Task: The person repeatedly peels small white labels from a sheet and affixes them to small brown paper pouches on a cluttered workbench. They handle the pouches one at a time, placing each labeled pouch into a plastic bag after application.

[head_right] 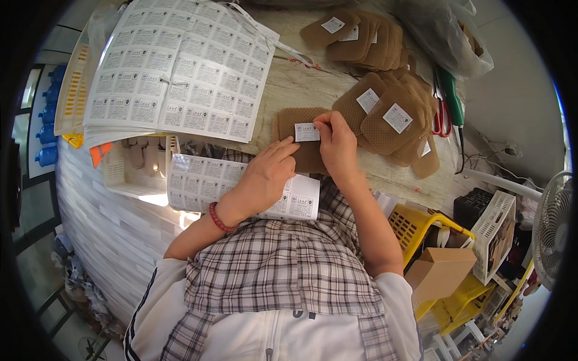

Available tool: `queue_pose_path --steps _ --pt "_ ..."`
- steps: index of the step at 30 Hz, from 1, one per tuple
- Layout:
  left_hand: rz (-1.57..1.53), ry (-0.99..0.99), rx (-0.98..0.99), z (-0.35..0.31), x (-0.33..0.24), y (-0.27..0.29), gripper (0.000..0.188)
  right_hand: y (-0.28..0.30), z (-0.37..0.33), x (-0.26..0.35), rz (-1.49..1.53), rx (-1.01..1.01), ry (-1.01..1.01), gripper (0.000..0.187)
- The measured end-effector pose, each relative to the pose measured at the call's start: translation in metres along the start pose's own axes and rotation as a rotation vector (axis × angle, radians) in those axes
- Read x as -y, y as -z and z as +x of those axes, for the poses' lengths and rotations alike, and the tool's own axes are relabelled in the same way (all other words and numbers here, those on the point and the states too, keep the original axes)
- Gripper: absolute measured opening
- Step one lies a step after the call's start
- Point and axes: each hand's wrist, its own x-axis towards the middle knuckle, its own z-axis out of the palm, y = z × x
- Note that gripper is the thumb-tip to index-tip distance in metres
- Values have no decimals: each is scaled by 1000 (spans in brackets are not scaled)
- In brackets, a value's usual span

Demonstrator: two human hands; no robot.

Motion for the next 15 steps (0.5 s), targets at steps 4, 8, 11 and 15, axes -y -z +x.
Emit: queue_pose_path --steps 4,8,11,15 --pt "-5 5 10 0 0 0 8 -1 0 1 -22 -9 5 4" --pt "-11 -1 8 0 1 0 8 -2 0 0 -53 -23 37 4" --pt "-11 -3 3 0 2 -1 9 -3 0 0 -63 -30 29 4" --pt "-6 -21 -11 0 3 -2 8 -5 0 1 -93 -34 23 4"
